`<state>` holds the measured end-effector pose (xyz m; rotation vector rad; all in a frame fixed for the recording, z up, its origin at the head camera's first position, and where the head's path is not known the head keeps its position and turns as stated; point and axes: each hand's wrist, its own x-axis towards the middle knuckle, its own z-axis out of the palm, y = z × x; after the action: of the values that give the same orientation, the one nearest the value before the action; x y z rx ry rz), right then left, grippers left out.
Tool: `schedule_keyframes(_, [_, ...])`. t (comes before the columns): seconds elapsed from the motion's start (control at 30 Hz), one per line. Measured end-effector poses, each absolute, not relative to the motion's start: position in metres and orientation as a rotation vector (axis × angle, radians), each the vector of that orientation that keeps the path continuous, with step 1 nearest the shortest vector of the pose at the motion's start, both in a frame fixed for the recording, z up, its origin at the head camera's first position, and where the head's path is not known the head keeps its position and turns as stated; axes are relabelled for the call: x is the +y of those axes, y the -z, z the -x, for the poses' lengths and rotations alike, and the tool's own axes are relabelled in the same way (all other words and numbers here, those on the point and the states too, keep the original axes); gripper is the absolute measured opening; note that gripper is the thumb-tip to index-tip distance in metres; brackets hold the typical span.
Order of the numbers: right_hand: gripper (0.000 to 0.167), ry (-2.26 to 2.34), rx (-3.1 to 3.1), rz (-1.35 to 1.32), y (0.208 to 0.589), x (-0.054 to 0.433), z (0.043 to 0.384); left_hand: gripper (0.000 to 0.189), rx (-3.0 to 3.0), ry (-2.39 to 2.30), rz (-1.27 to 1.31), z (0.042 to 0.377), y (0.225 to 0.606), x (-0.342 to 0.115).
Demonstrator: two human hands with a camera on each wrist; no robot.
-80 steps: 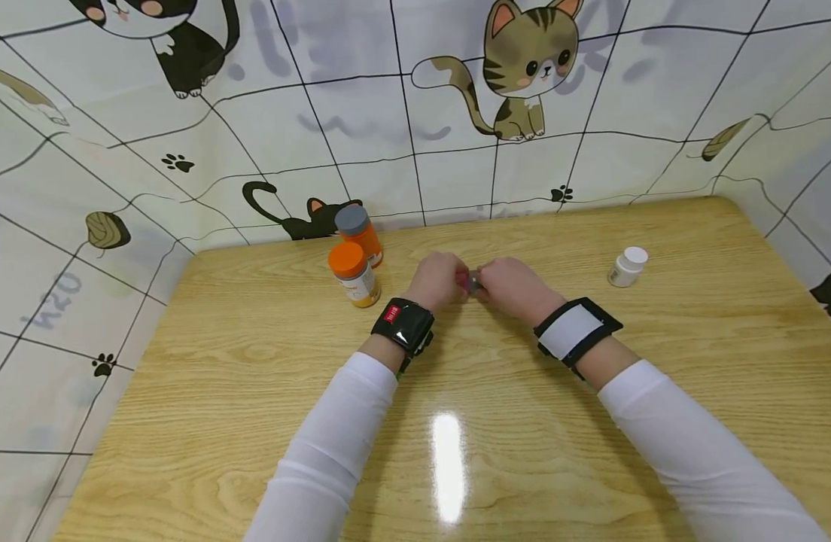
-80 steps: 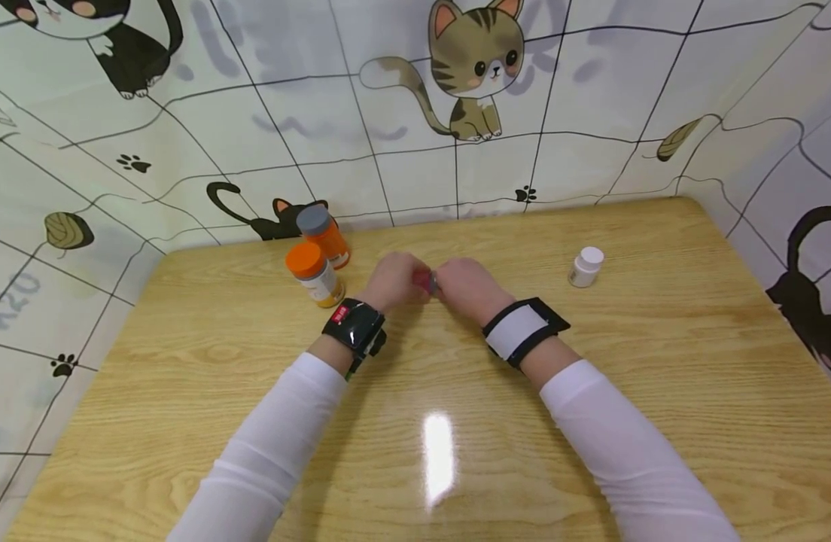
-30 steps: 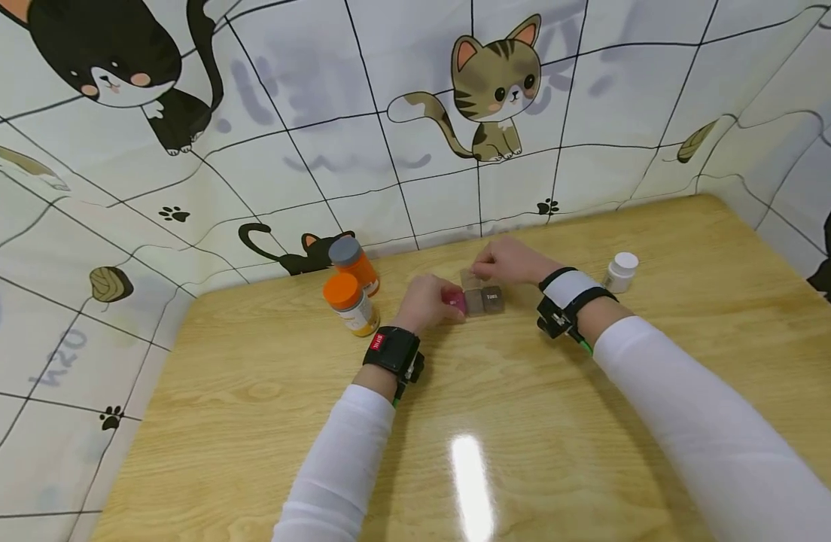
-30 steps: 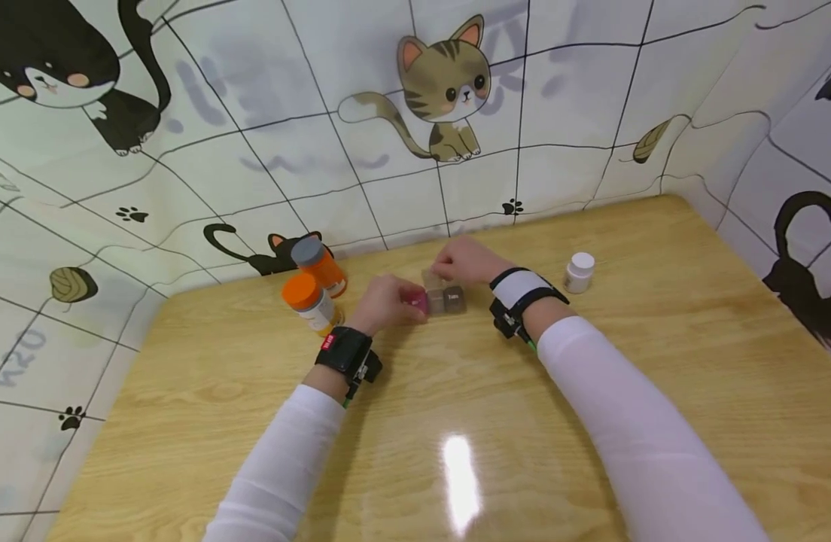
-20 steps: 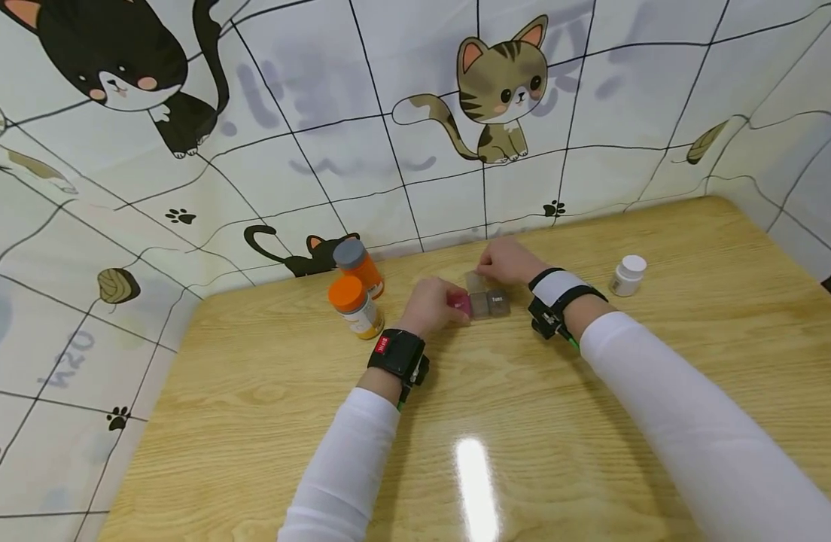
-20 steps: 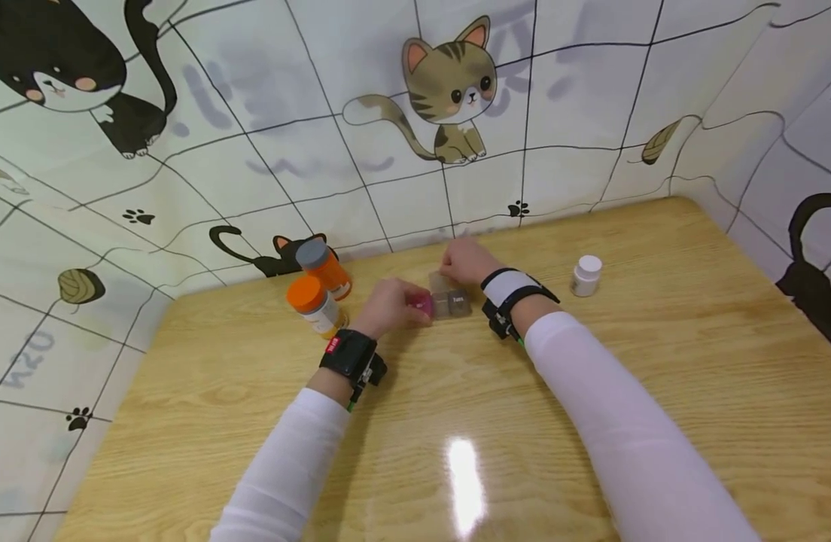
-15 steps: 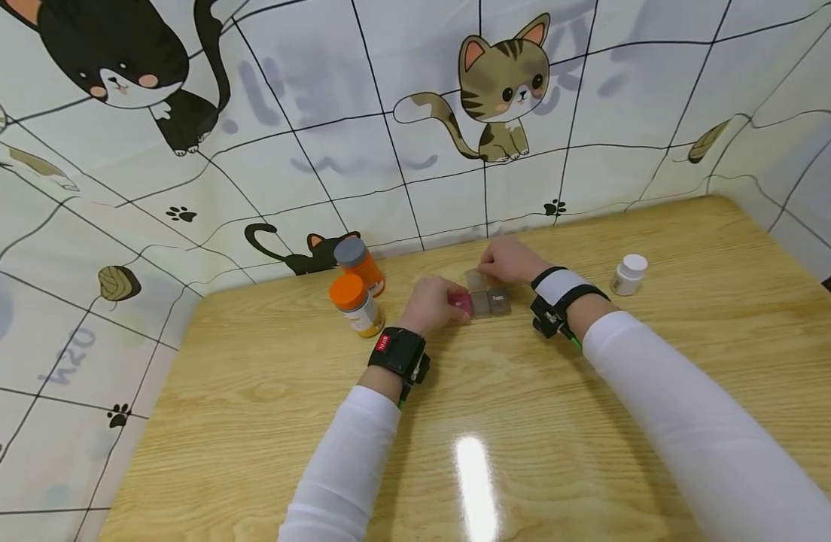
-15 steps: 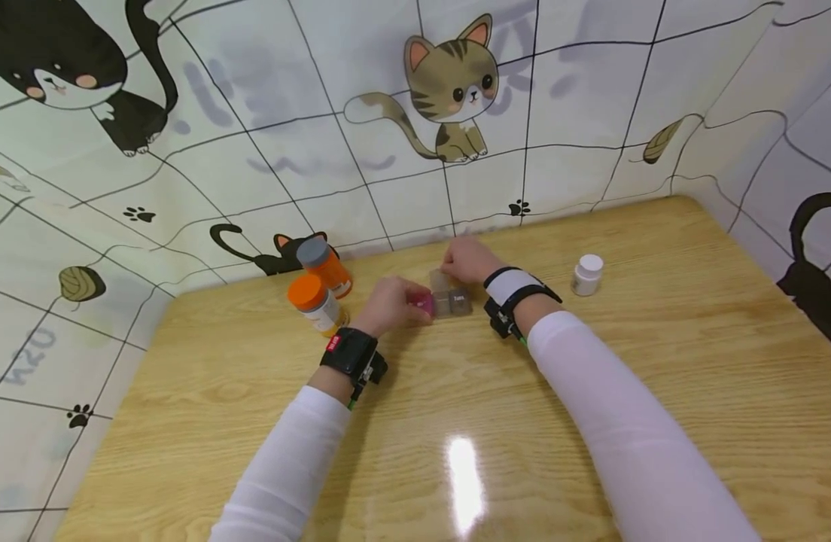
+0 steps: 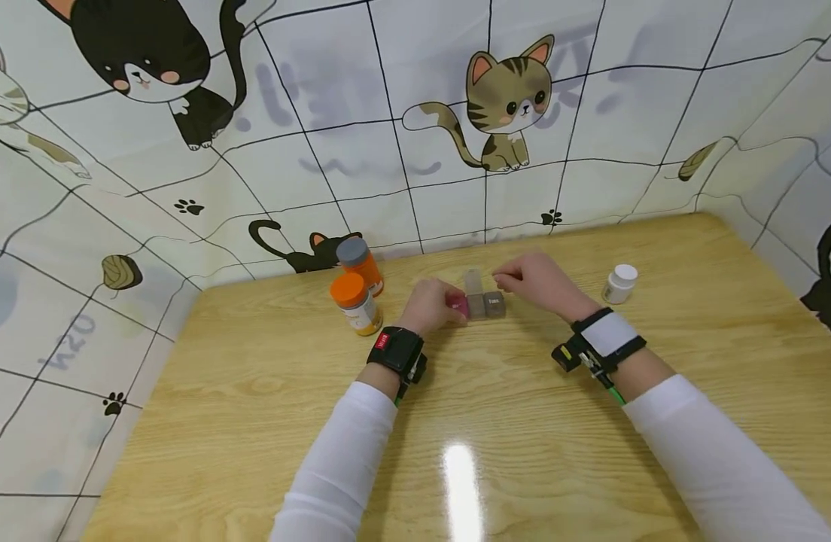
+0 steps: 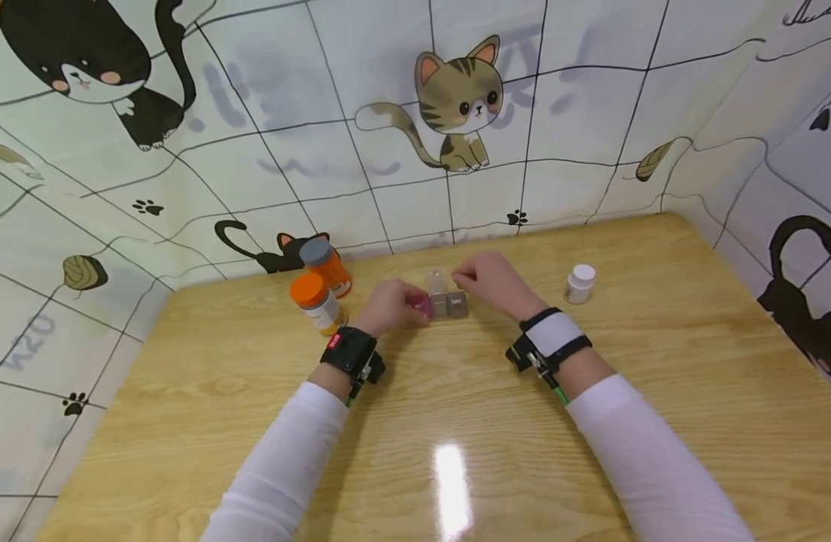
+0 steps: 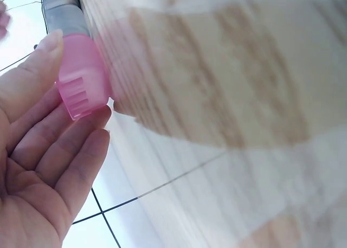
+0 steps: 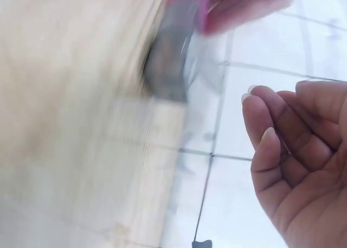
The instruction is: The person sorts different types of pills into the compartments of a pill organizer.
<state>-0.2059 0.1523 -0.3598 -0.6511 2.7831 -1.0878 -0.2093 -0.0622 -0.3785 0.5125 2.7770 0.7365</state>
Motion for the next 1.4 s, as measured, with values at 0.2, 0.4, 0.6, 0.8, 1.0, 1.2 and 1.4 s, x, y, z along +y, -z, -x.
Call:
schedule_keyframes(0.2, [0.023, 1.24, 2.802, 0.621, 0.36, 0.145, 0.156, 0.043, 2.808, -0.669, -0.508, 0.208, 0.378, -0.068])
schedule_keyframes(0.4, [0.02, 1.308, 2.819, 0.605, 0.361, 0.142, 0.135, 0.044, 2.813, -0.684, -0.527, 0.207, 0.379, -0.068])
schedule_keyframes(0.6, [0.02, 1.326, 2.837, 0.604, 0.363, 0.149, 0.129, 0.044, 2.816, -0.678, -0.553, 0.209, 0.381, -0.065])
schedule_keyframes(0.8, [0.019, 1.331, 2.837, 0.621, 0.363, 0.15, 0.13, 0.05, 2.758, -0.801, -0.48, 0.204, 0.373, -0.074])
schedule_keyframes(1.0, [0.019, 1.314, 2.856, 0.619, 0.36, 0.15, 0.13, 0.048, 2.722, -1.247, -0.457, 0.178, 0.336, -0.094])
schedule_keyframes(1.2, [0.02, 1.334, 2.86, 0.598, 0.362, 0.151, 0.129, 0.039, 2.757, -2.042, -0.144, 0.147, 0.307, -0.136])
schedule_keyframes(1.4, [0.023, 1.318, 2.861, 0.493, 0.374, 0.159, 0.13, 0.063, 2.764, -2.07, 0.317, 0.14, 0.319, -0.186])
